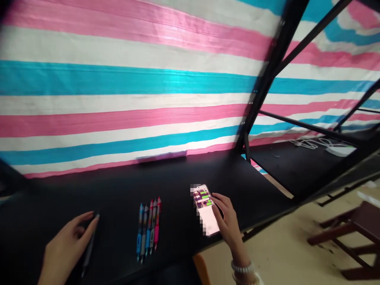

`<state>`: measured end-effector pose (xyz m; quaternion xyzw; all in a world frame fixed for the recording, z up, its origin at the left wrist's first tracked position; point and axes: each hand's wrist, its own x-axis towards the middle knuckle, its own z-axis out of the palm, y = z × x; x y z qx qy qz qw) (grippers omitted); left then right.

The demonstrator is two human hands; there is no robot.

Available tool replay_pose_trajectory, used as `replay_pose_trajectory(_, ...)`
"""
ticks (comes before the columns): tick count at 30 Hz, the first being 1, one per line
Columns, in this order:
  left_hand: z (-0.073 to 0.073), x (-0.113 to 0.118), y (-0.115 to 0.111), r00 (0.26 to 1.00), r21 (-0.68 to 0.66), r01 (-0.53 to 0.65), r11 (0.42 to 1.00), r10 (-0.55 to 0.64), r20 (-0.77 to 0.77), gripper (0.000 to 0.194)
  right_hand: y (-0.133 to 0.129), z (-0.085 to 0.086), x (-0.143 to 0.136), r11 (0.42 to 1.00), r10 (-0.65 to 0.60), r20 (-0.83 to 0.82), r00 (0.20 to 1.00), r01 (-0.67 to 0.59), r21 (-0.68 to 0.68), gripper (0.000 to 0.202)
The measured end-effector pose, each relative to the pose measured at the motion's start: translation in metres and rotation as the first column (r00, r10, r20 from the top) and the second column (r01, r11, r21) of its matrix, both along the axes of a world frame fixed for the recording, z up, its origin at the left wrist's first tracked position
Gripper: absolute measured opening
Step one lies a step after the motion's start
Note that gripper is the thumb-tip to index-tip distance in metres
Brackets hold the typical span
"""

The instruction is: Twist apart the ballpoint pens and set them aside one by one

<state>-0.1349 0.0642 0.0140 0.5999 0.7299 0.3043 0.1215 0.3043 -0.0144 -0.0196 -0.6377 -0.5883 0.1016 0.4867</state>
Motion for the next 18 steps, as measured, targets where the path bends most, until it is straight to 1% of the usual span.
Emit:
replay_pose_trajectory(4,0.003,0.009,-0.013,0.999,0.029,-0.049,0.998,0.048,0.016,0.053,0.0,-0.005,0.001,0.999,-0.034,0.008,0.999,0.034,0.001,0.037)
replay_pose_trajectory(10,0.005,0.02,-0.024,0.997,0.069,-0.074,0.995,0.072,0.04,0.045,-0.001,-0.007,0.002,1.0,-0.006,0.016,1.0,0.006,0.009,0.034)
replay_pose_trajectory(15,-0.002,0.018,-0.026,0.996,0.11,-0.085,0.99,0.082,0.032,0.041,0.0,-0.009,0.006,0.999,-0.041,0.007,0.999,0.041,0.029,0.038)
replay_pose_trajectory(18,-0.009,0.015,-0.026,0.998,0.146,-0.07,0.987,0.07,0.003,0.039,0.002,-0.011,0.005,0.998,-0.051,0.012,0.999,0.051,0.03,0.034)
